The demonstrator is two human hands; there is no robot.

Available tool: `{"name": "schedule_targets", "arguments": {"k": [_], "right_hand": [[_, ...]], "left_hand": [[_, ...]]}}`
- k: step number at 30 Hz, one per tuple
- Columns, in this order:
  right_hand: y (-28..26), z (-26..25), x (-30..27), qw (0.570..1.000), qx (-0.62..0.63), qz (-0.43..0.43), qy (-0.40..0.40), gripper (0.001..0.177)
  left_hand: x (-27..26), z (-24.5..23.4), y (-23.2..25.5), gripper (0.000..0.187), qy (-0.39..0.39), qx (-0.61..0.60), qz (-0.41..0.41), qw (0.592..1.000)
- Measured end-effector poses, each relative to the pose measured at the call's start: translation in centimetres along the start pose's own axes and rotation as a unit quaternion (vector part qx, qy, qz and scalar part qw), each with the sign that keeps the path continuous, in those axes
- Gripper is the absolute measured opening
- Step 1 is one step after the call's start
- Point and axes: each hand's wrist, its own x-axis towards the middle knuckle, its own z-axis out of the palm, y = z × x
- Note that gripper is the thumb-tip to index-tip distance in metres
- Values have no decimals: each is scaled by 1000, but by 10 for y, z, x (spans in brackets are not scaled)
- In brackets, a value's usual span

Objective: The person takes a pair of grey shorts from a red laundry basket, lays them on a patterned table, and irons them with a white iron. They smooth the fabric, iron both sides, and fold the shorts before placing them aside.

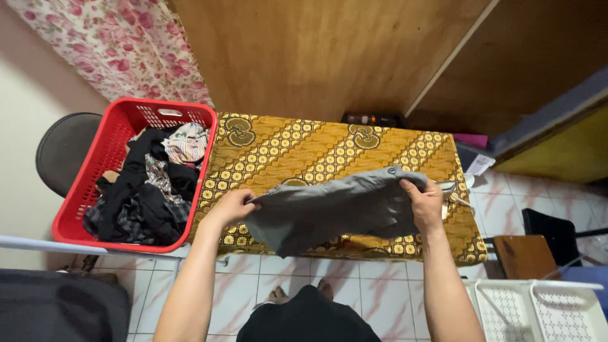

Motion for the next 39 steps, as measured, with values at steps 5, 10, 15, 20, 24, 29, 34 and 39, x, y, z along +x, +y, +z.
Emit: {"name": "schedule_targets", "arguments": {"k": [5, 10, 15, 20, 24, 29, 34, 39], "right_hand": [[14, 2, -16, 1000, 14, 13, 6, 18], [24, -2, -23, 996, 36, 77, 33, 19], [47, -22, -21, 986, 73, 142, 38, 20], [108, -22, -17, 974, 57, 213, 60, 23], [153, -19, -2, 967, 21, 241, 81, 22], [187, -17, 47, 969, -3, 232, 81, 25], [219, -17, 87, 932, -199, 292, 80, 42], [239, -18, 75, 864, -417, 279, 42, 77]], "left_hand": [[-10, 15, -29, 31, 84, 5, 72, 994], [-22, -19, -17, 33, 53, -93, -24, 994], [-2, -59, -41, 29, -90, -117, -63, 987], [44, -27, -94, 29, -17, -159, -63, 985], [78, -1, -112, 33, 43, -80, -75, 993], [135, 4, -101, 35, 71, -27, -110, 991], [165, 13, -62, 76, 185, 47, -166, 967], [132, 57, -46, 75, 149, 7, -306, 940]]}}
